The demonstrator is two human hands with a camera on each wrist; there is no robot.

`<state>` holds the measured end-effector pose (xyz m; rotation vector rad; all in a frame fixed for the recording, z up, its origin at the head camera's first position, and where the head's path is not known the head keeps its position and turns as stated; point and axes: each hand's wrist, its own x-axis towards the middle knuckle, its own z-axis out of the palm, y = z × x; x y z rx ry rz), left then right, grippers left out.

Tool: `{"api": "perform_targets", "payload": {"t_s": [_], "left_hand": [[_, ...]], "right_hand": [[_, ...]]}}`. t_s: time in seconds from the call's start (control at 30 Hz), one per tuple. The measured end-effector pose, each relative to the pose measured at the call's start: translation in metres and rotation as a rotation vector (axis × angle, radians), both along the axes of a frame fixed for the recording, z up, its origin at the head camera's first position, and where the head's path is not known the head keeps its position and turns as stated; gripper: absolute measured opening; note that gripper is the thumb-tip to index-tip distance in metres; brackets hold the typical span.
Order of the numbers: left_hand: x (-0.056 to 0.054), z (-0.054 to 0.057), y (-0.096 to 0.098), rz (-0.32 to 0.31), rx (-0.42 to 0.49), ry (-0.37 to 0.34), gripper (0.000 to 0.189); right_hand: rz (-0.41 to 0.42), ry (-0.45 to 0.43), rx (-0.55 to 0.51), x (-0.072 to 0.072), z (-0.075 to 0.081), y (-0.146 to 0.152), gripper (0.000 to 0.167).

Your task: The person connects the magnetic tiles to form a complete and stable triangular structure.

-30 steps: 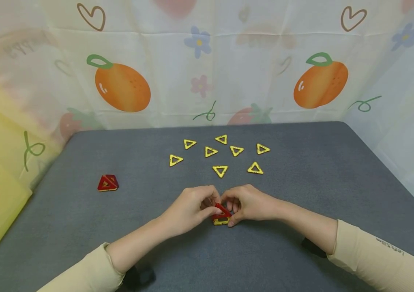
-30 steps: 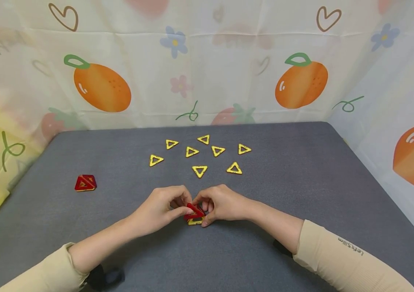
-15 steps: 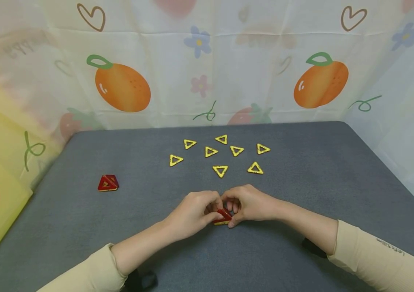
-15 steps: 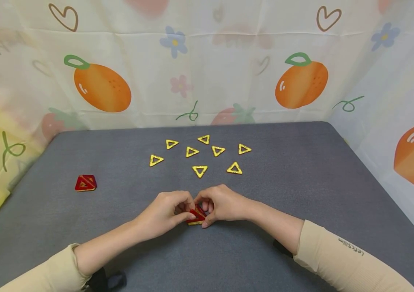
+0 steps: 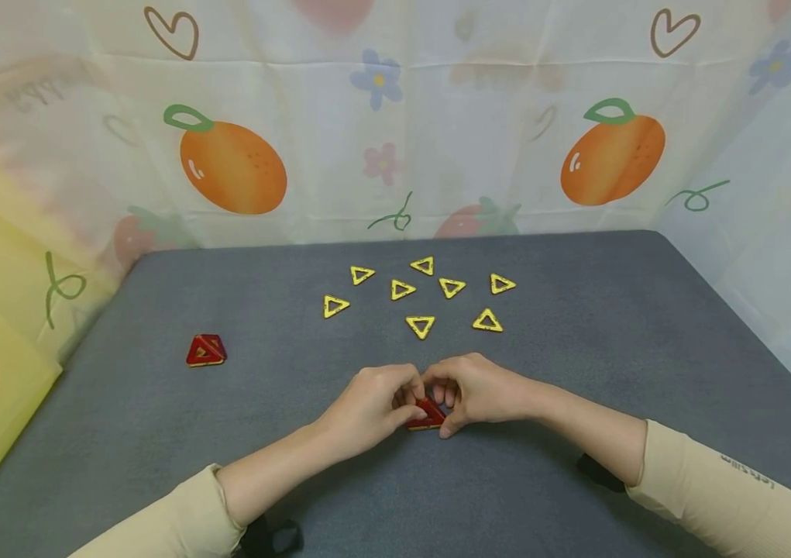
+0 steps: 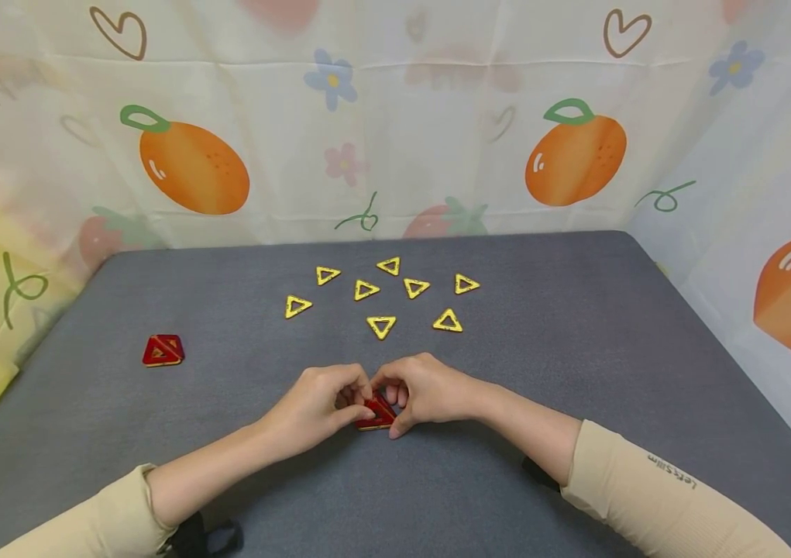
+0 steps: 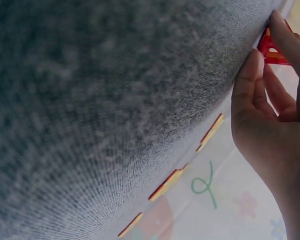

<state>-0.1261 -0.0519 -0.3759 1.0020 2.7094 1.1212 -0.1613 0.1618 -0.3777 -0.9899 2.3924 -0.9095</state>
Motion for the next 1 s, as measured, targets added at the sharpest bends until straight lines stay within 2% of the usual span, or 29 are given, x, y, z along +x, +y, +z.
{"api": "perform_targets", "payload": {"t_s": [0.13,0.27,0.43,0.57,0.73,1.0], "left_hand": [[-0.001,0.0,-0.001,0.025,0.014,-0.038,0.018],[-0.002,0.0,-0.005,0.071,0.01,-0.118,0.019],[-0.004,-0.005,-0.01,0.072,0.01,-0.215,0.015],[-0.006,-0.009,-0.011,0.068,0.035,-0.246,0.011],[-0.008,-0.013,-0.011,0.066,0.047,-0.289,0.011],[-0.009,-0.012,-0.011,0.057,0.043,-0.297,0.015]], "right_hand": [[0.003,-0.02,-0.017,0.001,0.002,0.0,0.046],[-0.02,-0.019,-0.014,0.002,0.003,0.0,0.045],[-0.033,-0.01,-0.025,0.001,0.001,0.0,0.031],[-0.019,0.004,-0.046,0.001,0.0,-0.001,0.022],[-0.012,0.007,-0.048,0.001,0.0,-0.001,0.021],[-0.024,-0.015,-0.049,0.001,0.0,0.0,0.022]]}}
